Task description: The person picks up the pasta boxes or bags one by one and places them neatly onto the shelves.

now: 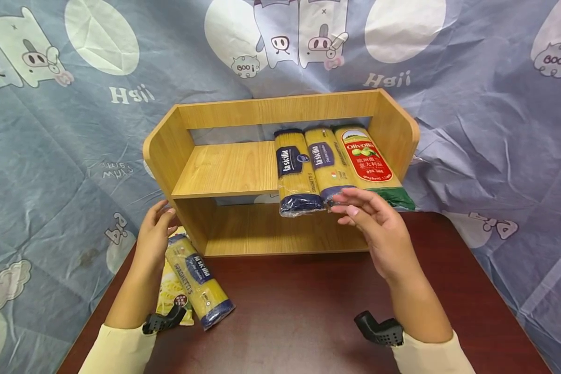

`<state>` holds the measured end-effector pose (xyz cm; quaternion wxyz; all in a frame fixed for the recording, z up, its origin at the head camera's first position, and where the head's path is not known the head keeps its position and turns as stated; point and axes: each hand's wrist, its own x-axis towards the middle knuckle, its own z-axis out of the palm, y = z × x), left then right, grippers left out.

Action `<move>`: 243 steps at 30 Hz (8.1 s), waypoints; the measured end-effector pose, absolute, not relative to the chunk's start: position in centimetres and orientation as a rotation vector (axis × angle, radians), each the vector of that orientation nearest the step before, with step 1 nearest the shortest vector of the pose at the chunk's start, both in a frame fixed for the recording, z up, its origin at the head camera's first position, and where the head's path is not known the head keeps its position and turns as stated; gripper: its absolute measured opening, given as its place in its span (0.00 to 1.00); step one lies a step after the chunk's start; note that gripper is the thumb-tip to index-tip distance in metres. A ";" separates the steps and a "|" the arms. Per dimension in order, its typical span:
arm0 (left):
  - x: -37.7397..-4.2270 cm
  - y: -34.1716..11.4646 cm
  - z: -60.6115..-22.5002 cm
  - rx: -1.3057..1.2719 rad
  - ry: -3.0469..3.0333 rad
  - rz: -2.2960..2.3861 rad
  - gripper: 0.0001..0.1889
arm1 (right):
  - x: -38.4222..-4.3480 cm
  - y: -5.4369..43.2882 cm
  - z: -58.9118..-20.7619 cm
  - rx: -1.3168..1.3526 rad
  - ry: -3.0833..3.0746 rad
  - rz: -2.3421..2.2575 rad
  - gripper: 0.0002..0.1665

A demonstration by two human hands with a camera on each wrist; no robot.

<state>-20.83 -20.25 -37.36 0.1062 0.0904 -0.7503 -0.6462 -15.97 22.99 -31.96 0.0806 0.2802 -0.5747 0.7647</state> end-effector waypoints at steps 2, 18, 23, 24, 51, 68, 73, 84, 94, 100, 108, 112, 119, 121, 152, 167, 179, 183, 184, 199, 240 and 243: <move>-20.7 -20.3 -37.5 0.266 -2.231 -1.896 0.31 | -16.4 23.5 -31.5 0.839 -1.669 2.301 0.21; -18.4 -20.7 -38.5 0.255 -2.342 -1.910 0.31 | -19.6 25.9 -28.1 0.182 -1.527 1.993 0.25; -18.0 -20.9 -39.1 0.264 -2.335 -1.901 0.29 | -20.7 26.7 -27.2 0.044 -1.515 1.932 0.28; -17.9 -20.9 -39.2 0.266 -2.339 -1.900 0.29 | -20.9 26.9 -27.0 0.033 -1.525 1.921 0.28; -14.7 -21.9 -46.1 0.425 -2.605 -1.749 0.33 | -24.6 29.3 -25.7 -0.132 -2.385 1.289 0.40; -14.4 -21.9 -49.3 0.424 -2.909 -1.163 0.43 | -24.6 30.9 -27.0 0.046 -2.490 0.803 0.45; -14.8 -21.9 -49.6 0.410 -2.901 -1.083 0.42 | -24.6 31.0 -27.4 0.037 -2.482 0.801 0.44; -15.6 -22.7 -50.2 0.461 -2.818 -1.258 0.24 | -24.7 31.0 -27.6 0.033 -2.478 0.837 0.44; -16.0 -22.6 -49.5 0.423 -2.702 -1.528 0.24 | -24.7 30.9 -27.9 0.038 -2.477 0.848 0.44; -16.7 -23.3 -49.0 0.422 -2.618 -1.643 0.21 | -24.7 30.9 -27.7 0.032 -2.485 0.844 0.44; -18.3 -25.6 -48.5 0.328 -2.659 -1.616 0.17 | -24.8 30.9 -27.7 0.036 -2.474 0.840 0.45; -19.2 -27.4 -48.7 0.311 -2.631 -1.697 0.18 | -24.8 30.8 -27.8 0.033 -2.475 0.838 0.45; -19.7 -29.6 -49.0 0.340 -2.651 -1.648 0.16 | -24.9 30.8 -27.9 0.027 -2.478 0.834 0.45; -19.6 -29.6 -49.2 0.368 -2.672 -1.607 0.15 | -25.0 30.9 -27.9 0.023 -2.477 0.827 0.44; -16.2 -26.8 -48.9 0.479 -3.076 -0.956 0.41 | -24.9 30.8 -28.0 0.000 -2.471 0.848 0.44; -16.4 -27.8 -49.8 0.556 -2.659 -2.003 0.28 | -25.0 30.9 -27.8 -0.004 -2.474 0.858 0.44; -16.0 -28.1 -50.4 0.565 -2.243 -2.532 0.24 | -24.9 30.7 -27.9 0.002 -2.471 0.847 0.44; -16.0 -27.9 -50.6 0.529 -2.165 -2.625 0.21 | -24.9 30.7 -27.9 0.005 -2.468 0.852 0.44; -16.0 -27.8 -50.7 0.518 -2.147 -2.646 0.21 | -24.9 30.7 -27.9 0.003 -2.468 0.857 0.44; -15.9 -27.0 -51.2 0.414 -2.056 -2.719 0.20 | -24.9 30.7 -27.9 -0.002 -2.461 0.870 0.44; -15.4 -26.6 -51.3 -0.052 -1.865 -2.613 0.28 | -24.9 30.8 -28.1 -0.006 -2.457 0.862 0.45; -15.3 -26.5 -51.2 -0.052 -1.867 -2.600 0.28 | -24.9 30.8 -28.1 -0.006 -2.459 0.856 0.45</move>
